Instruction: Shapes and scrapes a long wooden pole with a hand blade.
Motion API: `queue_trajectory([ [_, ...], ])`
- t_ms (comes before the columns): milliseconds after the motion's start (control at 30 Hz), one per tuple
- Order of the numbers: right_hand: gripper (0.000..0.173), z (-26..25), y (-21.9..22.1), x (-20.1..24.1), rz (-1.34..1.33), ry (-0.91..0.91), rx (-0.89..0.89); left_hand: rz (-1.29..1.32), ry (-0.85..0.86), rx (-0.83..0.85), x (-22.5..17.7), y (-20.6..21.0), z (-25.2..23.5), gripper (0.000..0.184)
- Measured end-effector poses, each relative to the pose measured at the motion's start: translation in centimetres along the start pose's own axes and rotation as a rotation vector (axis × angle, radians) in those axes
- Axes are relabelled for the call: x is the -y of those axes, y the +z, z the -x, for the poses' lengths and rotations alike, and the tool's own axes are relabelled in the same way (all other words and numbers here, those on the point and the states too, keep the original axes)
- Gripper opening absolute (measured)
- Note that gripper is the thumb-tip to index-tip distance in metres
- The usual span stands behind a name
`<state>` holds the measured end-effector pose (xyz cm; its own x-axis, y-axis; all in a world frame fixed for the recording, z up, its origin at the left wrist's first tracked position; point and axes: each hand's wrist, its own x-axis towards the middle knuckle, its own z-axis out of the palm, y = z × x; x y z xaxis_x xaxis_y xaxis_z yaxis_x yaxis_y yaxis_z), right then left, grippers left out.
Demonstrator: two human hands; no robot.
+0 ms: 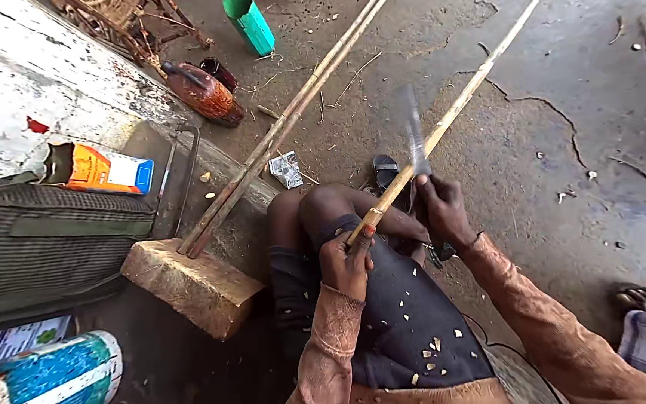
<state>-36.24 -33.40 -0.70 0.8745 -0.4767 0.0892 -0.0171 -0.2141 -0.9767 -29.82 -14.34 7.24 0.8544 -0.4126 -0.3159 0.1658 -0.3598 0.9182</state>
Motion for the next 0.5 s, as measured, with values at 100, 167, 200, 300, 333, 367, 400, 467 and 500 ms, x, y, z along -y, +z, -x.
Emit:
queue_trajectory([
  [100, 0.039, 0.8, 0.8, 1.5, 0.18, -0.126, 0.164, 0.029, 0.019, -0.012, 0.1, 0.0, 0.0, 0.032],
  [167, 0.039, -0.2, -0.3, 0.0, 0.127, -0.082, 0.075, 0.007, 0.028, 0.003, 0.1, 0.0, -0.1, 0.032],
  [200, 0.039, -1.0, -0.7, -0.5, 0.028, -0.011, 0.011, 0.013, 0.029, -0.005, 0.1, 0.2, -0.4, 0.032],
  [300, 0.037, 0.9, 0.9, 1.9, 0.06, -0.001, 0.12, 0.043, 0.013, -0.027, -0.1, 0.3, -0.5, 0.036],
  [333, 0.037, 1.1, 0.8, 1.9, 0.112, -0.061, 0.177, 0.052, 0.012, -0.024, 0.0, 0.3, -0.2, 0.033],
  [367, 0.038, 1.0, 0.4, 1.4, 0.138, -0.089, 0.169, 0.04, 0.01, -0.004, 0.1, 0.1, 0.0, 0.032],
  [400, 0.038, 0.4, -0.3, 0.5, 0.086, -0.052, 0.103, 0.019, 0.014, 0.014, 0.0, 0.1, -0.1, 0.032],
  [467, 0.037, -0.8, -0.9, 0.0, -0.049, 0.055, 0.013, -0.017, 0.022, 0.015, 0.0, 0.4, -0.5, 0.034],
  [500, 0.035, 0.1, -0.2, 1.0, -0.052, 0.058, 0.061, -0.021, 0.008, 0.013, -0.1, 0.4, -0.4, 0.035],
])
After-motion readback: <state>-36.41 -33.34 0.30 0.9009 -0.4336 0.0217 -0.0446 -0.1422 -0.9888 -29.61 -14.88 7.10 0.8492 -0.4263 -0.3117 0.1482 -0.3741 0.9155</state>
